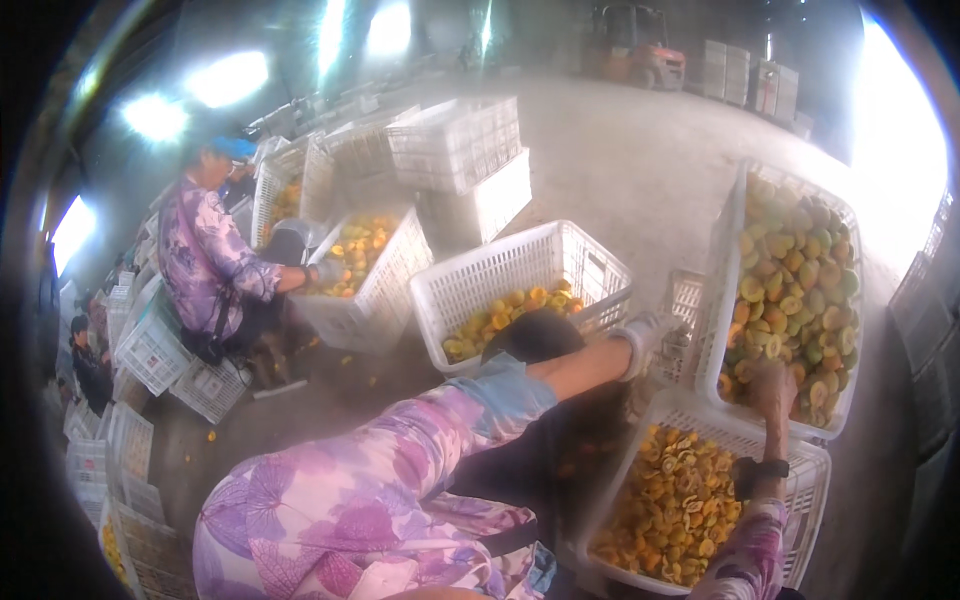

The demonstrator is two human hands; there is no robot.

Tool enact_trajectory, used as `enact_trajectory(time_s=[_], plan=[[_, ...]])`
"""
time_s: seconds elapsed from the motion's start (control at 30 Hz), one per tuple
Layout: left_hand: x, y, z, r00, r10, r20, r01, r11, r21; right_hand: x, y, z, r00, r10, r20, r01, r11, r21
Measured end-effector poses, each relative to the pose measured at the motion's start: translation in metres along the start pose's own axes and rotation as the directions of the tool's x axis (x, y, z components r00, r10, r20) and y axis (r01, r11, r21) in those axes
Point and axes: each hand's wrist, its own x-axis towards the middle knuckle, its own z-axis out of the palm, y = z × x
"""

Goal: Slicing apricots in half and removing pits into crates in an industrial setting.

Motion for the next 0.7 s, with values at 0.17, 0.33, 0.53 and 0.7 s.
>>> enact_trajectory(time_s=[0.17, 0.33, 0.53, 0.7], plan=[[0.005, -0.027, -0.024, 0.956, -0.034, 0.291, 0.148, 0.914, -0.379, -0.006, -0.105, -0.082, 0.961, 0.014, -0.276, 0.070, 0.954, 0.293], [-0.027, -0.006, 0.032, 0.885, 0.136, 0.445, 0.133, 0.843, -0.521, -0.035, -0.170, -0.079, 0.876, -0.346, -0.336, 0.431, 0.875, 0.222], [-0.068, 0.049, 0.039, 0.897, 0.209, 0.388, 0.140, 0.700, -0.701, -0.055, -0.207, -0.090, 0.891, -0.057, -0.451, 0.243, 0.898, 0.366], [-0.057, 0.059, 0.022, 0.881, 0.440, 0.171, -0.258, 0.752, -0.606, -0.051, -0.221, -0.077, 0.942, 0.114, -0.317, 0.024, 0.916, 0.401]])
